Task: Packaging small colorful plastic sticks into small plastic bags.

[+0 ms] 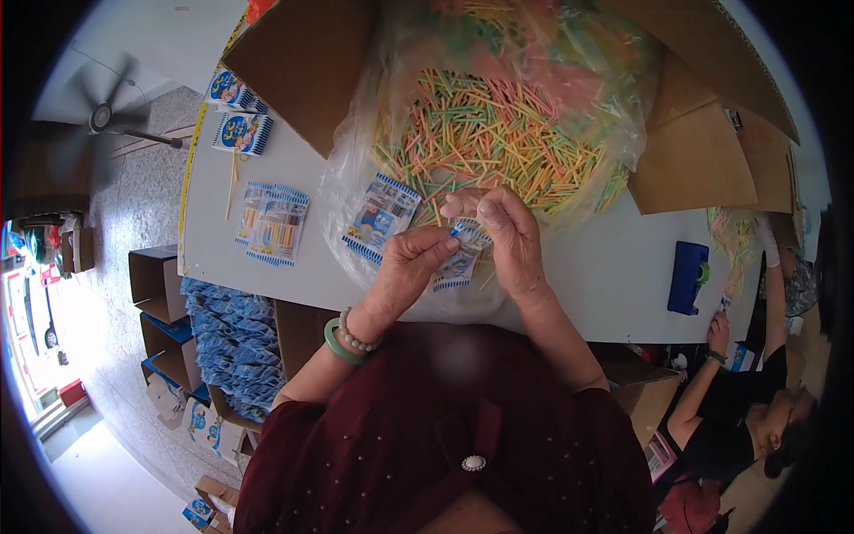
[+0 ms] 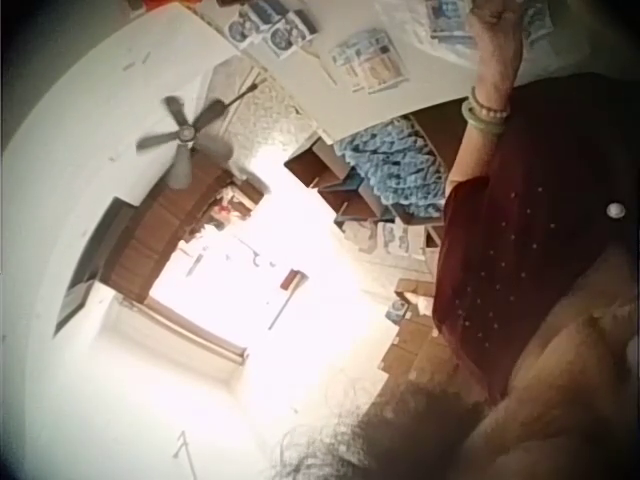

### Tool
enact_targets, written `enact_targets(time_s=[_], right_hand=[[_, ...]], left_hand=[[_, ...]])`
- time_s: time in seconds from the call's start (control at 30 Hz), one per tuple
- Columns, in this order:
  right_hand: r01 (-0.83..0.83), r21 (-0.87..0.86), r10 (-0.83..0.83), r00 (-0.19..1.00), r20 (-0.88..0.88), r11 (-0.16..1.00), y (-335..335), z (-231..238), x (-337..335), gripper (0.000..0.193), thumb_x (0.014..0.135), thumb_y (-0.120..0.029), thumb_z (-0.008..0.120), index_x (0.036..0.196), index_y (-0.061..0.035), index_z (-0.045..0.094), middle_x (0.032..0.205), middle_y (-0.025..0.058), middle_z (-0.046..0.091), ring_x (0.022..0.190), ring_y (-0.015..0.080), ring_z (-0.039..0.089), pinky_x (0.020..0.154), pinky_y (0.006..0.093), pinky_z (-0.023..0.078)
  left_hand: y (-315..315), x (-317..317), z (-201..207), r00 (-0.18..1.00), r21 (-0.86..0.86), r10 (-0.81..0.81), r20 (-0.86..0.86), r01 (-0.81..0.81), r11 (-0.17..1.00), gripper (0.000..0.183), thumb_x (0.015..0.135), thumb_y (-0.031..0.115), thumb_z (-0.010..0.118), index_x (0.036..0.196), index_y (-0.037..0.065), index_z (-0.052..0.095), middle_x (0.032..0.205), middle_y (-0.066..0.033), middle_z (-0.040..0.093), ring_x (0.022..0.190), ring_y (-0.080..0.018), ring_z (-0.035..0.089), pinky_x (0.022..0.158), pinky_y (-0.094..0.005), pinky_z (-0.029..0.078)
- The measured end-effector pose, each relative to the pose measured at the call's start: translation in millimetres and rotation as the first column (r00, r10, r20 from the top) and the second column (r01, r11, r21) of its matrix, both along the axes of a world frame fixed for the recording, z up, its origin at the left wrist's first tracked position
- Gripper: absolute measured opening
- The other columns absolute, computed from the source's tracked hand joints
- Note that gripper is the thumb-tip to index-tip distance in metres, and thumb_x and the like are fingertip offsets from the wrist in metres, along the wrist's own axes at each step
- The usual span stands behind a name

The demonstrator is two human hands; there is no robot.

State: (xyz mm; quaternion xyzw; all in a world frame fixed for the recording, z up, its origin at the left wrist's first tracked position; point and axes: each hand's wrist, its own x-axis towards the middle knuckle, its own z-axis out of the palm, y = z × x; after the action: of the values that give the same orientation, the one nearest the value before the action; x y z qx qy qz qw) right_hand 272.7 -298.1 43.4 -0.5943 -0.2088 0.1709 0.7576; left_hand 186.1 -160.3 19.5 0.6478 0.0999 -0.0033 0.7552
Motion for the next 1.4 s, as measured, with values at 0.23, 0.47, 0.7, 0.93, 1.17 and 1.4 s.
enact_targets(time_s=[0.23, 0.47, 0.7, 0.93, 1.17, 1.4], right_hand=[[-0.03, -0.323, 0.145, 0.93, 0.338, 0.946, -5.5, -8.4, 1.3, 0.023, 0.096, -0.02, 0.052, 0.106, 0.0001, 0.055, 0.113, 0.0114, 0.062, 0.113, 0.022, 0.054, 0.1, 0.0379, 0.039], [-0.12, -0.228, 0.14, 0.987, 0.074, 0.966, -25.6, 0.8, -1.2, 0.035, 0.087, -0.009, 0.06, 0.12, 0.0002, 0.055, 0.111, 0.0068, 0.061, 0.11, 0.0185, 0.054, 0.097, 0.0345, 0.04], [-0.117, -0.314, 0.1, 0.993, -0.069, 0.942, -17.0, -4.1, -14.7, 0.02, 0.08, 0.002, 0.062, 0.101, 0.0026, 0.062, 0.098, 0.0042, 0.06, 0.091, 0.0122, 0.056, 0.082, 0.025, 0.045], [-0.105, -0.326, 0.135, 0.988, 0.072, 0.94, -18.7, -11.2, -27.7, 0.005, 0.082, 0.0, 0.062, 0.086, -0.0007, 0.058, 0.082, 0.0005, 0.056, 0.077, 0.0081, 0.052, 0.07, 0.025, 0.043], [-0.214, -0.288, 0.146, 0.96, -0.24, 0.933, 3.1, -5.1, -43.4, 0.013, 0.082, -0.006, 0.064, 0.095, -0.0021, 0.064, 0.08, 0.0033, 0.063, 0.075, 0.0082, 0.057, 0.066, 0.0268, 0.047], [-0.29, -0.512, 0.398, 0.911, 0.112, 0.808, 20.8, -16.3, -62.2, 0.01, 0.081, -0.005, 0.065, 0.09, -0.001, 0.063, 0.077, 0.0053, 0.062, 0.07, 0.0125, 0.058, 0.066, 0.0273, 0.047]], left_hand=[[-0.5, 1.4, -14.6, 0.996, -0.064, 0.085, 0.022, -0.084, 0.994, 0.017, 0.094, 0.012, 0.059, 0.101, 0.0, 0.068, 0.082, 0.0015, 0.063, 0.078, -0.0057, 0.052, 0.071, -0.024, 0.044], [14.7, 1.8, -10.8, 0.999, -0.3, 0.042, 0.0, -0.04, 0.953, 0.02, 0.097, 0.017, 0.054, 0.104, 0.004, 0.067, 0.093, 0.0012, 0.065, 0.086, -0.0068, 0.055, 0.081, -0.0238, 0.044], [16.2, -10.6, -4.3, 0.987, -0.418, 0.068, 0.148, 0.0, 0.908, 0.025, 0.094, 0.015, 0.059, 0.116, 0.003, 0.063, 0.101, -0.0023, 0.066, 0.098, -0.0098, 0.058, 0.088, -0.0272, 0.046], [15.3, -21.9, 6.9, 0.985, -0.118, 0.066, 0.161, -0.047, 0.992, 0.014, 0.085, 0.005, 0.068, 0.098, 0.0, 0.071, 0.093, -0.004, 0.066, 0.086, -0.0126, 0.061, 0.077, -0.0256, 0.048], [22.3, -31.2, 25.5, 0.977, 0.125, 0.073, 0.202, -0.099, 0.987, 0.017, 0.091, 0.016, 0.063, 0.095, 0.0, 0.069, 0.089, -0.0037, 0.057, 0.086, -0.0124, 0.052, 0.074, -0.0275, 0.044], [76.7, -57.5, 7.4, 0.917, 0.129, 0.398, 0.031, -0.399, 0.908, 0.01, 0.083, -0.004, 0.058, 0.081, 0.005, 0.057, 0.07, 0.0066, 0.046, 0.064, -0.003, 0.041, 0.055, -0.0211, 0.035]])
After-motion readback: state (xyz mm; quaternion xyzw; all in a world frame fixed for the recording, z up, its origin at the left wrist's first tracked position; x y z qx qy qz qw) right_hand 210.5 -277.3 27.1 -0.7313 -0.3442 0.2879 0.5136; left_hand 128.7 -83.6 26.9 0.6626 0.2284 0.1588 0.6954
